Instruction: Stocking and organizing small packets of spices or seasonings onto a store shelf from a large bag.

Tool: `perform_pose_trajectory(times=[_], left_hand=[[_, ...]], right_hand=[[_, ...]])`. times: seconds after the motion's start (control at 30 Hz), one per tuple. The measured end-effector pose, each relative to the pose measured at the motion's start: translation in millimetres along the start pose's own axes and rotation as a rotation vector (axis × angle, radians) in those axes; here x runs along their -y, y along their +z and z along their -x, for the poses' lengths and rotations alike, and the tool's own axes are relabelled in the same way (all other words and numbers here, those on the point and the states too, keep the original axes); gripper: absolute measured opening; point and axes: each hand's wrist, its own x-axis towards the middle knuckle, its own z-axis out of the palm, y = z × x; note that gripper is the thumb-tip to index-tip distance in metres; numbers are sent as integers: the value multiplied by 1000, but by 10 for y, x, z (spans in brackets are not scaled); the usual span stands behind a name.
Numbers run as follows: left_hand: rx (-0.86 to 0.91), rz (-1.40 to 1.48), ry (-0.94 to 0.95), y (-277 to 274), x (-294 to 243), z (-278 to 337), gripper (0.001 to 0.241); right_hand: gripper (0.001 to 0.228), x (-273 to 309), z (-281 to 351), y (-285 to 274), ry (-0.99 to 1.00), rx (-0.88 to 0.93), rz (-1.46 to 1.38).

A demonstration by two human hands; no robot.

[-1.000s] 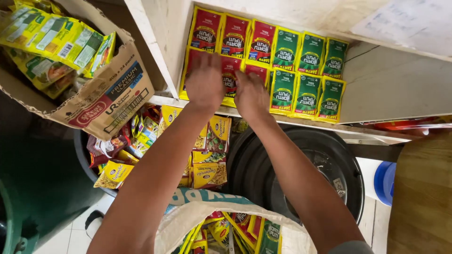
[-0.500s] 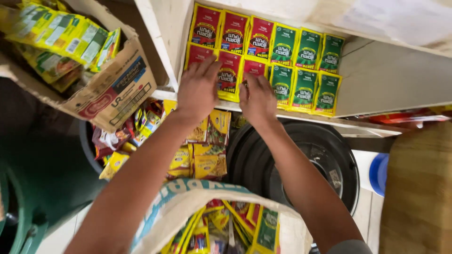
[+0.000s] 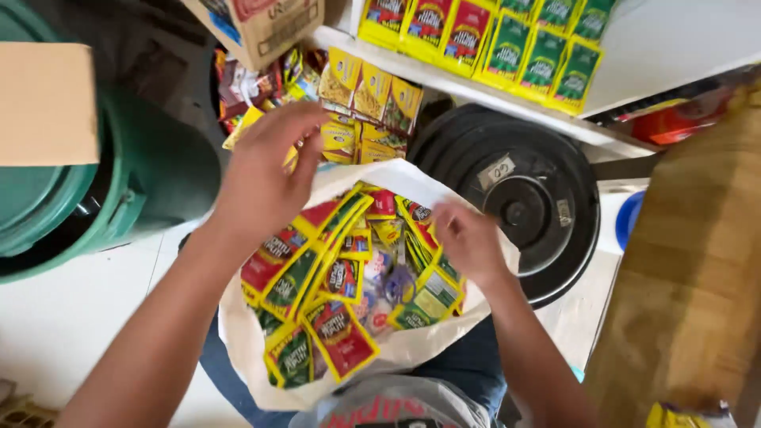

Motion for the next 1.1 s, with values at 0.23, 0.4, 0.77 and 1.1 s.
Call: perform_pose_trajectory(times=[0.23, 0.4, 0.77, 1.1], left_hand=[[-164, -108, -172, -507, -1013, 1215, 19], [-344, -57, -325, -317, -1405, 1887, 20], [304, -37, 17, 29, -1589, 2130, 70], [419, 272, -263, 567, -1598, 2451, 22]], right_hand=[[23, -28, 1011, 228, 19, 426, 244], [39, 364, 1630, 562, -243, 610, 431], [22, 846, 2073, -169, -548, 491, 110], [21, 856, 2279, -654, -448, 326, 54]])
